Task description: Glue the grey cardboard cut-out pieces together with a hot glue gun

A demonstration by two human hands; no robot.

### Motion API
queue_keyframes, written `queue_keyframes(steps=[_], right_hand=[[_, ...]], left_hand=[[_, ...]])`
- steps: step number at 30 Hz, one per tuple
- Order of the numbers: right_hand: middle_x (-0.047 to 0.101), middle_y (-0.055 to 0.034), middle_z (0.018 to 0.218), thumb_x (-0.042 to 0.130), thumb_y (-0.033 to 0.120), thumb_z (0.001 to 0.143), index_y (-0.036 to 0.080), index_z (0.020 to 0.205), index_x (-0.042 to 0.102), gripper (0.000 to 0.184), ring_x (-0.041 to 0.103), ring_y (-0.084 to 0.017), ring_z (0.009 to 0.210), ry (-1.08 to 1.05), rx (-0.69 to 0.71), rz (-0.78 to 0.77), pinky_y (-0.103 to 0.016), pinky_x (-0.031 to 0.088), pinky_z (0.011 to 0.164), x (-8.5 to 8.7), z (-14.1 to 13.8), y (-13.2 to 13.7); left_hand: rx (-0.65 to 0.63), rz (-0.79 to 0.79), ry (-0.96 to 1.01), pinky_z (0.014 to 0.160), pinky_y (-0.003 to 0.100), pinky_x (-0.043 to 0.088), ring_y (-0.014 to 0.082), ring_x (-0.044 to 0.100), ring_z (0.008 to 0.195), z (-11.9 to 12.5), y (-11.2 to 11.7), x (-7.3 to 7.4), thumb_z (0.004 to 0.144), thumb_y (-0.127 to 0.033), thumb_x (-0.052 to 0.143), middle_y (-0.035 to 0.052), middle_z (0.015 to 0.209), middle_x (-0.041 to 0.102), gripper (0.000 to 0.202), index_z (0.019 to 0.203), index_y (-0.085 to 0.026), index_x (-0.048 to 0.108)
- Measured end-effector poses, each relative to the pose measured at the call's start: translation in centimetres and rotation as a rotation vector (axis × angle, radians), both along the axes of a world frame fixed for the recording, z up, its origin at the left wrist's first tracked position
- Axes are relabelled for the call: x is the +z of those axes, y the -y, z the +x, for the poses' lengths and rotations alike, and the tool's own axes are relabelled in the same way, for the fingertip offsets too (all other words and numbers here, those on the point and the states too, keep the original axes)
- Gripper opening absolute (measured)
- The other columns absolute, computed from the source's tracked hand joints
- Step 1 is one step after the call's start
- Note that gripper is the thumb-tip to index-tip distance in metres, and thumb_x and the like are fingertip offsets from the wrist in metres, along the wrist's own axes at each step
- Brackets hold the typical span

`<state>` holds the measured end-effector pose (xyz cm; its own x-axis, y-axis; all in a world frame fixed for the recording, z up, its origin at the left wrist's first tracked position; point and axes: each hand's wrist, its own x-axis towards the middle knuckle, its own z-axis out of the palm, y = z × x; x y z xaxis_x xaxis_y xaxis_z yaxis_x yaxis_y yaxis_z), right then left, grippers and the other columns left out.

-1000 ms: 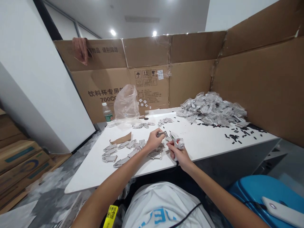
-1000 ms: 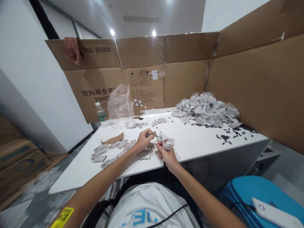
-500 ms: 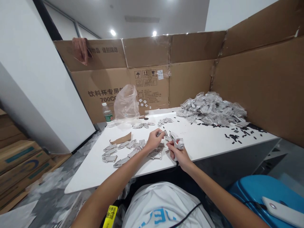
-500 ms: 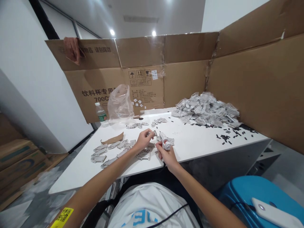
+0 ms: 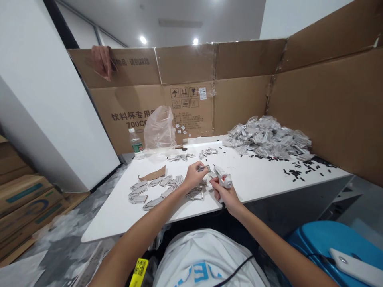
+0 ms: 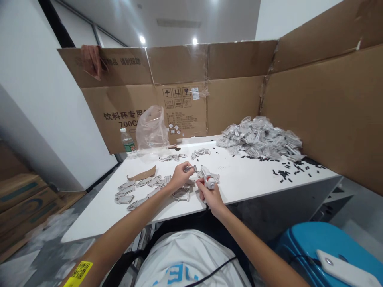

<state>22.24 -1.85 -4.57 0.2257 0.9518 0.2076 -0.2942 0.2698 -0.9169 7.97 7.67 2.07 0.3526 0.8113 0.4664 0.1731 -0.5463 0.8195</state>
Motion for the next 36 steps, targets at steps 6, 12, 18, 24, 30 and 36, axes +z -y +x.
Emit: queue_keyframes(steps=[6,12,18,24,30,36], right_hand=[[0.056,0.0066,0.062,0.091,0.054,0.080,0.022,0.092,0.065,0.042,0.041,-0.009,0.043,-0.023,-0.003,0.002,-0.024,0.031,0.041,0.16,-0.05,0.04],[0.048,0.0093,0.053,0.092,0.057,0.078,0.023,0.090,0.064,0.046,0.039,-0.010,0.042,-0.009,0.001,-0.010,-0.024,0.029,0.041,0.72,-0.17,0.29],[0.059,0.0053,0.064,0.093,0.057,0.076,0.022,0.092,0.066,0.047,0.041,-0.009,0.043,-0.022,-0.012,-0.008,-0.024,0.030,0.040,0.46,-0.11,0.19],[0.047,0.0095,0.052,0.091,0.058,0.081,0.023,0.092,0.065,0.045,0.040,-0.011,0.042,0.003,0.008,-0.009,-0.024,0.029,0.041,0.41,-0.01,0.22],[0.052,0.0082,0.056,0.093,0.058,0.078,0.023,0.092,0.066,0.047,0.040,-0.010,0.042,-0.013,-0.010,0.003,-0.023,0.030,0.041,0.33,-0.11,0.11],[0.055,0.0066,0.058,0.093,0.059,0.077,0.022,0.091,0.067,0.047,0.042,-0.010,0.043,0.000,-0.018,-0.005,-0.024,0.030,0.041,0.60,-0.12,0.26]], left_hand=[[0.006,0.005,-0.004,0.069,0.028,0.038,0.0142,0.049,0.068,0.01,-0.20,-0.25,0.082,-0.030,0.067,-0.0040,0.070,0.056,0.013,0.079,-0.019,0.060],[-0.004,0.031,-0.009,0.070,0.029,0.039,0.0145,0.050,0.067,0.01,-0.29,-0.41,0.093,-0.038,0.065,-0.0026,0.072,0.060,0.023,0.080,-0.019,0.063],[0.006,0.040,-0.024,0.072,0.029,0.041,0.0154,0.053,0.070,-0.04,-0.38,-0.49,0.094,-0.041,0.066,-0.0023,0.074,0.061,0.025,0.082,-0.019,0.064],[0.025,0.023,-0.008,0.070,0.030,0.040,0.0155,0.051,0.069,-0.01,-0.34,-0.26,0.088,-0.035,0.066,-0.0028,0.070,0.059,0.020,0.076,-0.020,0.061],[0.004,0.017,0.001,0.070,0.030,0.040,0.0153,0.051,0.069,0.03,-0.32,-0.29,0.087,-0.035,0.065,-0.0030,0.071,0.059,0.019,0.077,-0.020,0.061],[0.033,0.059,0.006,0.074,0.029,0.042,0.0158,0.054,0.074,0.08,-0.78,-0.73,0.086,-0.028,0.063,-0.0020,0.078,0.064,0.009,0.084,-0.020,0.065]])
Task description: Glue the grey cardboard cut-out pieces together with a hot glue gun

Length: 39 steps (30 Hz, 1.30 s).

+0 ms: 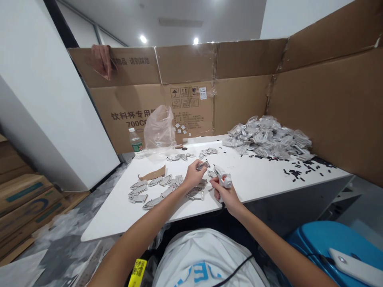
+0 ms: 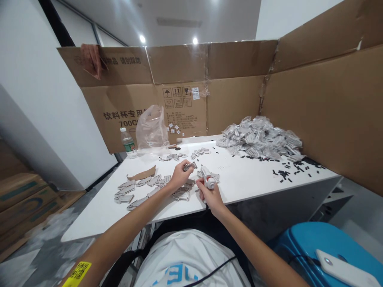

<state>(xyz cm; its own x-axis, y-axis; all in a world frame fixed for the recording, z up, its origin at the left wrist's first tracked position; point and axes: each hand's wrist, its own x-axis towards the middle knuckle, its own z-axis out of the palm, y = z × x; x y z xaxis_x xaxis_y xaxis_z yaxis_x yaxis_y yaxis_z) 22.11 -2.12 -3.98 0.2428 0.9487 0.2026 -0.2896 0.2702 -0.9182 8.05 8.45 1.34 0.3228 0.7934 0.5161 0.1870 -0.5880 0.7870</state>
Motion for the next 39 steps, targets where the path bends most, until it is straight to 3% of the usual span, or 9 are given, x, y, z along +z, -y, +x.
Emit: queue_keyframes(steps=[4,8,12,18,21,25,32,39], right_hand=[[0.054,0.0066,0.057,0.091,0.060,0.078,0.022,0.091,0.068,0.046,0.042,-0.011,0.043,0.019,0.010,-0.013,-0.025,0.031,0.041,-0.07,0.13,-0.01],[0.051,0.0071,0.052,0.089,0.060,0.082,0.022,0.093,0.069,0.044,0.041,-0.012,0.043,0.044,0.015,-0.015,-0.027,0.031,0.043,-0.37,0.23,-0.19],[0.051,0.0072,0.052,0.089,0.060,0.081,0.023,0.092,0.068,0.044,0.041,-0.012,0.043,0.042,0.013,-0.007,-0.026,0.030,0.043,-0.38,0.22,-0.17],[0.047,0.0090,0.050,0.087,0.059,0.084,0.023,0.093,0.067,0.043,0.040,-0.011,0.042,0.045,0.020,-0.004,-0.026,0.029,0.042,-0.10,0.13,0.04],[0.050,0.0080,0.053,0.089,0.060,0.081,0.023,0.093,0.067,0.045,0.041,-0.011,0.042,0.035,0.015,0.003,-0.026,0.030,0.042,-0.07,0.09,-0.02],[0.050,0.0082,0.052,0.090,0.060,0.080,0.023,0.091,0.066,0.045,0.041,-0.012,0.041,0.029,0.013,0.007,-0.026,0.031,0.042,-0.06,0.06,-0.04],[0.049,0.0083,0.055,0.091,0.060,0.078,0.024,0.088,0.063,0.046,0.040,-0.011,0.042,0.022,0.010,0.008,-0.026,0.030,0.041,0.30,-0.03,0.18],[0.055,0.0066,0.062,0.090,0.060,0.079,0.024,0.090,0.063,0.047,0.040,-0.010,0.043,0.028,0.008,0.012,-0.027,0.029,0.040,0.25,-0.05,0.18]], left_hand=[[0.003,-0.042,0.013,0.072,0.028,0.043,0.0149,0.056,0.071,0.08,-0.18,-0.19,0.094,-0.039,0.064,-0.0011,0.081,0.066,0.019,0.093,-0.020,0.065],[-0.052,-0.175,0.056,0.060,0.027,0.041,0.0126,0.050,0.057,0.11,-0.10,-0.19,0.096,-0.051,0.065,-0.0041,0.070,0.058,0.030,0.096,-0.021,0.062],[-0.063,-0.210,0.089,0.059,0.026,0.042,0.0114,0.051,0.057,0.17,0.05,-0.01,0.094,-0.052,0.067,-0.0025,0.074,0.060,0.032,0.093,-0.021,0.061],[-0.121,-0.336,0.132,0.055,0.026,0.042,0.0094,0.052,0.058,0.31,0.30,0.26,0.092,-0.051,0.068,0.0032,0.099,0.070,0.033,0.101,-0.021,0.058],[-0.120,-0.398,0.119,0.054,0.026,0.039,0.0086,0.051,0.056,0.32,0.34,0.17,0.090,-0.049,0.070,0.0024,0.097,0.069,0.033,0.101,-0.021,0.056],[-0.075,-0.357,0.088,0.059,0.026,0.041,0.0104,0.050,0.060,0.24,0.13,-0.21,0.088,-0.052,0.074,-0.0011,0.085,0.063,0.036,0.101,-0.021,0.059],[0.000,-0.235,0.095,0.074,0.030,0.050,0.0190,0.062,0.084,0.25,-0.11,-0.26,0.081,-0.041,0.083,0.0067,0.101,0.072,0.032,0.098,-0.020,0.066],[0.005,-0.255,0.092,0.073,0.029,0.050,0.0182,0.063,0.077,0.20,0.03,-0.35,0.082,-0.045,0.083,0.0035,0.085,0.070,0.036,0.103,-0.020,0.069]])
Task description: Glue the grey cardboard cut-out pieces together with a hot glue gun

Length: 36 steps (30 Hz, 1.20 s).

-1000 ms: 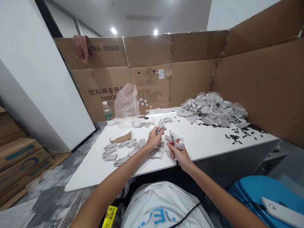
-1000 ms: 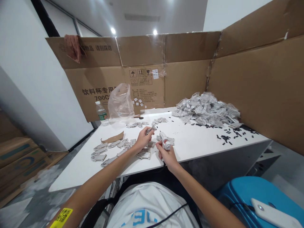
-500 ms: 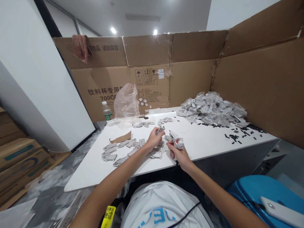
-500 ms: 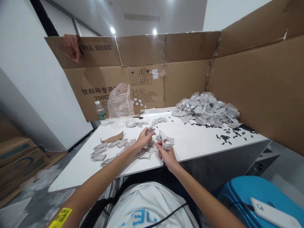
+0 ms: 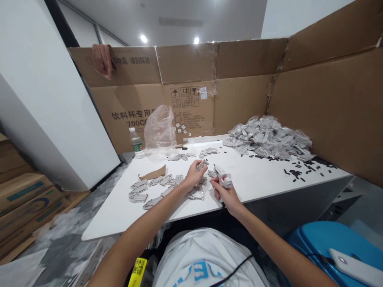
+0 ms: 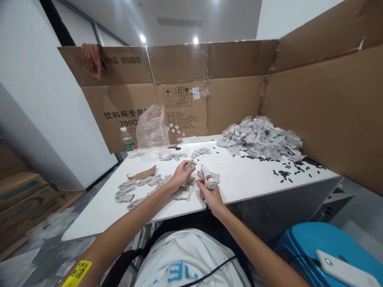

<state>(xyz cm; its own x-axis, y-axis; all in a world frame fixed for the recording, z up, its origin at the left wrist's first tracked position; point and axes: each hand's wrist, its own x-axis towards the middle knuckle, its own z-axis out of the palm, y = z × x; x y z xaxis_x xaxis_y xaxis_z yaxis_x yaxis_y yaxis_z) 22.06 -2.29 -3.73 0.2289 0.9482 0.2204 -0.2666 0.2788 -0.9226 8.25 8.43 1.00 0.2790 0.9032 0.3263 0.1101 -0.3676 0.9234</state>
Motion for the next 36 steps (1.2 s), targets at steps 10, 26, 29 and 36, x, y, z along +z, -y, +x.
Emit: queue_keyframes(steps=[10,26,29,36], right_hand=[[0.046,0.0092,0.047,0.088,0.063,0.080,0.023,0.092,0.066,0.047,0.038,-0.012,0.041,0.027,0.006,-0.008,-0.026,0.027,0.042,0.20,-0.06,0.24],[0.048,0.0078,0.049,0.088,0.066,0.080,0.022,0.094,0.070,0.050,0.040,-0.013,0.041,0.061,-0.015,-0.010,-0.027,0.028,0.042,-0.13,-0.02,0.14],[0.049,0.0075,0.049,0.086,0.065,0.082,0.021,0.095,0.070,0.048,0.041,-0.013,0.041,0.080,-0.011,-0.005,-0.027,0.029,0.042,-0.19,0.01,0.13],[0.049,0.0078,0.050,0.087,0.067,0.081,0.020,0.097,0.070,0.053,0.040,-0.012,0.042,0.081,0.002,-0.017,-0.025,0.029,0.042,-0.28,0.10,0.10]], left_hand=[[-0.114,-0.145,0.016,0.054,0.025,0.033,0.0107,0.047,0.054,-0.07,0.13,0.11,0.089,-0.059,0.074,-0.0006,0.077,0.069,0.049,0.116,-0.022,0.056],[-0.074,-0.137,0.005,0.056,0.025,0.038,0.0101,0.050,0.059,0.09,0.48,0.33,0.083,-0.043,0.073,-0.0008,0.085,0.070,0.043,0.115,-0.022,0.055],[-0.063,-0.174,-0.010,0.055,0.025,0.039,0.0107,0.052,0.059,0.09,0.39,0.22,0.081,-0.036,0.072,-0.0005,0.086,0.071,0.041,0.116,-0.023,0.054],[-0.071,-0.232,-0.053,0.052,0.022,0.036,0.0110,0.050,0.055,0.01,0.27,0.13,0.081,-0.026,0.068,-0.0047,0.073,0.063,0.035,0.114,-0.025,0.055]])
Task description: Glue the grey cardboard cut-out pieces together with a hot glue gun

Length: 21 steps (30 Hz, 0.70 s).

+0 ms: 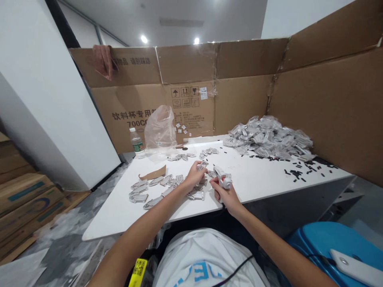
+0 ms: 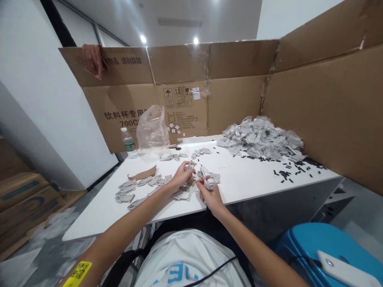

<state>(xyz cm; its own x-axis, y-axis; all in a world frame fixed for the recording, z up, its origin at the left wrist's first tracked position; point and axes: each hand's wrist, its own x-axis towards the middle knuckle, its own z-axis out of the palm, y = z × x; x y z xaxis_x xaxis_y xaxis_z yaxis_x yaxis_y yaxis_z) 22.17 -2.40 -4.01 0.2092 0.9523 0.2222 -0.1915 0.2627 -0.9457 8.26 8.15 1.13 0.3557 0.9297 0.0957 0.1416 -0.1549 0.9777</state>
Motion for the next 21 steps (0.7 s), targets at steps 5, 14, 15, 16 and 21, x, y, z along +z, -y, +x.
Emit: queue_keyframes(steps=[5,14,15,16,21], right_hand=[[0.046,0.0083,0.047,0.087,0.069,0.081,0.019,0.098,0.069,0.055,0.039,-0.011,0.042,0.004,0.007,-0.001,-0.025,0.028,0.042,0.16,-0.03,0.08],[0.047,0.0086,0.047,0.086,0.067,0.082,0.019,0.099,0.069,0.053,0.040,-0.012,0.041,0.011,-0.001,0.004,-0.026,0.029,0.042,-0.05,-0.01,0.01],[0.047,0.0085,0.047,0.086,0.067,0.082,0.019,0.098,0.069,0.053,0.040,-0.012,0.041,0.015,-0.004,0.004,-0.026,0.029,0.042,-0.07,0.01,-0.01],[0.047,0.0084,0.048,0.086,0.067,0.082,0.019,0.098,0.069,0.053,0.040,-0.012,0.041,0.019,-0.005,0.003,-0.026,0.029,0.042,-0.08,0.02,-0.03],[0.047,0.0082,0.048,0.085,0.067,0.084,0.019,0.099,0.069,0.053,0.040,-0.012,0.041,0.034,0.001,0.011,-0.026,0.029,0.043,0.03,0.05,0.00]], left_hand=[[0.077,0.018,-0.036,0.053,0.022,0.035,0.0106,0.046,0.052,0.06,0.27,0.43,0.083,-0.023,0.069,-0.0058,0.069,0.056,0.026,0.107,-0.023,0.060],[0.099,0.051,-0.035,0.056,0.022,0.041,0.0109,0.053,0.057,0.13,-0.16,-0.03,0.083,-0.025,0.077,0.0015,0.087,0.068,0.025,0.105,-0.021,0.066],[0.083,0.051,-0.037,0.056,0.022,0.040,0.0102,0.052,0.056,0.11,-0.20,-0.09,0.084,-0.025,0.077,0.0013,0.087,0.069,0.024,0.105,-0.021,0.065],[0.068,0.052,-0.040,0.056,0.022,0.040,0.0095,0.051,0.055,0.09,-0.23,-0.13,0.085,-0.026,0.075,0.0011,0.087,0.069,0.023,0.105,-0.022,0.065],[0.028,0.069,-0.048,0.055,0.022,0.038,0.0083,0.047,0.052,-0.03,-0.09,0.07,0.089,-0.034,0.074,0.0007,0.083,0.068,0.021,0.103,-0.021,0.064]])
